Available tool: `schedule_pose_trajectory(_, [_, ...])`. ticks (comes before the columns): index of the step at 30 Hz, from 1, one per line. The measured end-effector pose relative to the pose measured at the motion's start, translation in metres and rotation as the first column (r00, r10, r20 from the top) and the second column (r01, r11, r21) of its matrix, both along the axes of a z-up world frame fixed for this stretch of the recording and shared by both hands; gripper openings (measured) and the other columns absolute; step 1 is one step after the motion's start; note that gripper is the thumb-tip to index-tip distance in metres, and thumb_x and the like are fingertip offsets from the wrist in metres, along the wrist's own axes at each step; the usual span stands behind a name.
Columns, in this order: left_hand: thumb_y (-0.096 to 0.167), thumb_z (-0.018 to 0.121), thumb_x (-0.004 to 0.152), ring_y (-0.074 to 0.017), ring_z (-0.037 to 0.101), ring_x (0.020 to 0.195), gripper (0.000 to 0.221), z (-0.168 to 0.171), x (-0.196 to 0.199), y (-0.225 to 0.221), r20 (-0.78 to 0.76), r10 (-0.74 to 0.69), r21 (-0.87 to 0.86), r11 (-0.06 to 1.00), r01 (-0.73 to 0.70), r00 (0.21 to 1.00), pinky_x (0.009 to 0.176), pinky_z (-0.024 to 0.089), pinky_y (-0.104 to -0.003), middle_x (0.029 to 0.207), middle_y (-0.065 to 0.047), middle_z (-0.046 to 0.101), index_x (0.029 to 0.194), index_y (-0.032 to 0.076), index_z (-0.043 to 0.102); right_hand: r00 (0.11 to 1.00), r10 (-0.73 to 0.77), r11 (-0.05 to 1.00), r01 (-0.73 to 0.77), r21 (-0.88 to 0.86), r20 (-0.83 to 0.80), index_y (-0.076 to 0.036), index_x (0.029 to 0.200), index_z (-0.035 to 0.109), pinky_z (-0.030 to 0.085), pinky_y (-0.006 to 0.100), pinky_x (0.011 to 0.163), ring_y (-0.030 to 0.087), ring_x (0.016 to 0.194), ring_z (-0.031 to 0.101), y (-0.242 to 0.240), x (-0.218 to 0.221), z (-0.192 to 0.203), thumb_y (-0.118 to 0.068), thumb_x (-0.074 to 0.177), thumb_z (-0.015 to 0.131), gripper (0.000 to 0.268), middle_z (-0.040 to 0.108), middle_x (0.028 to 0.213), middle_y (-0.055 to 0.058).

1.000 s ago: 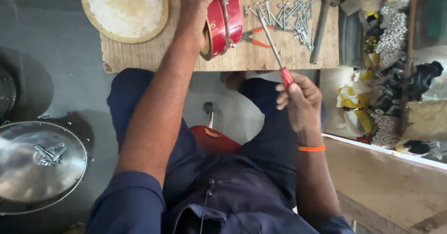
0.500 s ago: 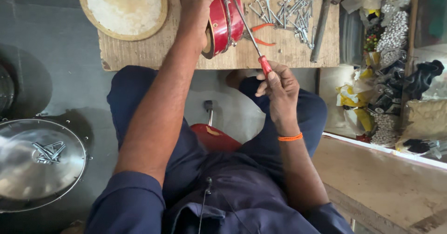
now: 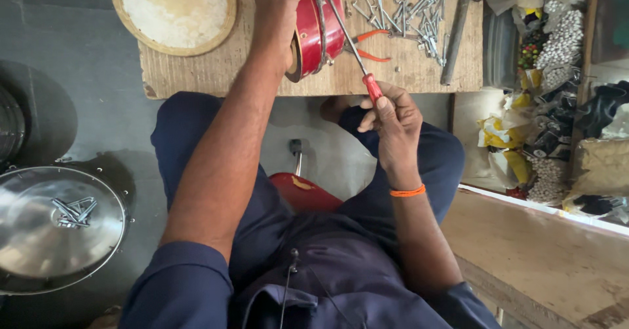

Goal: The person assembles a small red drum by attaching metal tension rods and lugs to the shell using a screwdriver and pliers.

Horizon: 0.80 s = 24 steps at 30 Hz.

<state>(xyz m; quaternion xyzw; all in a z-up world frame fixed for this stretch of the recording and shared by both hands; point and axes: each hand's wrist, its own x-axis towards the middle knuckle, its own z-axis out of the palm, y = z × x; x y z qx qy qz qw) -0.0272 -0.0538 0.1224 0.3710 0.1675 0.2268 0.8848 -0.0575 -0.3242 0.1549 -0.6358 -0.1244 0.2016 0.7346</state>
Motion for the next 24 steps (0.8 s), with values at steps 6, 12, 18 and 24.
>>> schedule_pose_trajectory(6, [0.061,0.065,0.086,-0.0224,0.079,0.083,0.062,0.004,-0.002,0.0,-0.011,-0.034,-0.129,0.991,0.033,0.999,0.074,0.068,-0.041,0.093,-0.01,0.075,0.109,0.004,0.066,0.99,-0.115,0.993,0.115,0.002,0.086,0.001,0.132,0.055,0.058,0.025,0.065,0.013,0.076,0.068,0.017,-0.016,-0.002,-0.009,0.109,0.062,0.027,0.07,0.106,0.013])
schedule_pose_trajectory(12, [0.057,0.061,0.092,-0.0179,0.073,0.073,0.054,0.001,-0.002,-0.011,-0.062,-0.057,-0.06,0.997,0.053,0.996,0.067,0.063,-0.037,0.083,-0.006,0.073,0.101,0.004,0.07,0.996,0.019,0.998,-0.014,-0.056,0.091,-0.006,0.131,0.046,0.054,0.022,0.054,0.013,0.071,0.069,0.041,-0.048,0.0,-0.009,0.106,0.062,0.03,0.07,0.108,0.013])
schedule_pose_trajectory(18, [0.046,0.064,0.101,-0.0117,0.063,0.067,0.042,-0.006,-0.001,-0.007,-0.042,-0.095,0.086,0.991,0.099,0.995,0.063,0.055,-0.032,0.08,-0.001,0.066,0.094,0.005,0.071,0.97,-0.009,0.989,0.045,0.144,-0.242,-0.006,0.119,0.06,0.047,0.019,0.047,0.008,0.061,0.061,0.032,-0.024,-0.016,-0.012,0.1,0.064,0.021,0.072,0.094,0.01])
schedule_pose_trajectory(24, [0.039,0.062,0.095,-0.0157,0.078,0.08,0.037,0.0,-0.008,0.006,-0.019,-0.234,0.111,0.966,0.235,0.972,0.075,0.065,-0.033,0.092,-0.007,0.078,0.104,0.005,0.073,0.91,-0.035,0.924,0.187,0.334,-0.412,-0.007,0.104,0.058,0.04,0.015,0.049,0.005,0.058,0.052,0.018,0.082,-0.025,-0.014,0.112,0.064,0.011,0.059,0.08,0.0])
